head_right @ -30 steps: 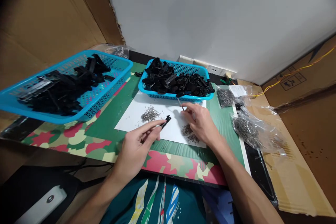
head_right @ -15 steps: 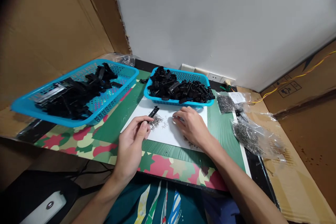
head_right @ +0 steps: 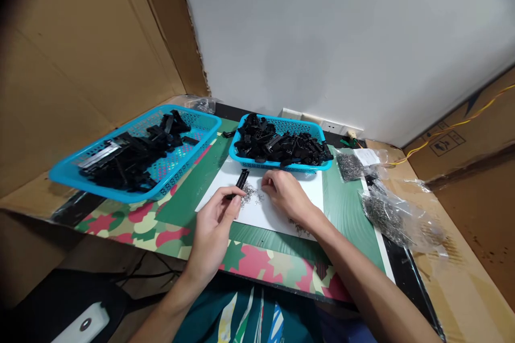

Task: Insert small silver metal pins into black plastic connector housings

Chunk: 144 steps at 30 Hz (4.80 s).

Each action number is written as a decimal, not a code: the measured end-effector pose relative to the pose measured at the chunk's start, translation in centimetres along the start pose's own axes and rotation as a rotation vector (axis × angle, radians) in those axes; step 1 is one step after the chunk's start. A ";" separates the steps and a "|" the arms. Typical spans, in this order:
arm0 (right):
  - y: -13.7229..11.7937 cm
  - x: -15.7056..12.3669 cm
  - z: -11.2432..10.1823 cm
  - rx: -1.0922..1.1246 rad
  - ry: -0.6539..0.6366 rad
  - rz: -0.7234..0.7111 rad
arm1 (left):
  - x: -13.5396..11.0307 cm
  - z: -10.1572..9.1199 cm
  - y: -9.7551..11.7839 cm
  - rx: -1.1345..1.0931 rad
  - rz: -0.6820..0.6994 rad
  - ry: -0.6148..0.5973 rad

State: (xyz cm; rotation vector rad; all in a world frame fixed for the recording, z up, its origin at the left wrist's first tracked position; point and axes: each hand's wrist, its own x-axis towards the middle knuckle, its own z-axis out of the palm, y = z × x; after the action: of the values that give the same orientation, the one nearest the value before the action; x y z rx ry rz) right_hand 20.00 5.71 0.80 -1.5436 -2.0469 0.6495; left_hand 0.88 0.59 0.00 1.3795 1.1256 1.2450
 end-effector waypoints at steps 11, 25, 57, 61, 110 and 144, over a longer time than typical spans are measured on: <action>-1.3 -2.7 -2.2 0.662 -0.161 -0.027 | -0.1 0.1 -0.3 0.030 -0.012 -0.094; -2.3 -3.8 -0.4 0.877 -0.079 0.012 | -0.4 0.2 0.7 0.081 0.004 -0.150; -2.8 -5.3 0.0 0.213 0.309 -0.489 | -1.4 0.2 0.9 -0.108 -0.028 -0.183; -2.5 -5.2 0.1 0.173 0.316 -0.521 | -1.4 0.3 0.8 -0.107 -0.022 -0.176; 1.8 -4.6 -2.9 -0.470 0.096 0.031 | -1.2 -0.2 0.4 -0.044 0.040 0.003; 0.9 -4.5 -3.7 -0.521 -0.035 -0.120 | 13.9 -2.0 3.3 -0.168 -0.002 0.236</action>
State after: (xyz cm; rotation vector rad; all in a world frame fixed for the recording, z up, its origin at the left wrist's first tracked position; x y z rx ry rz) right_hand 24.11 1.91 2.57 -1.6630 -2.4420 0.0942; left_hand -0.02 13.93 5.35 1.1273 1.1509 1.4946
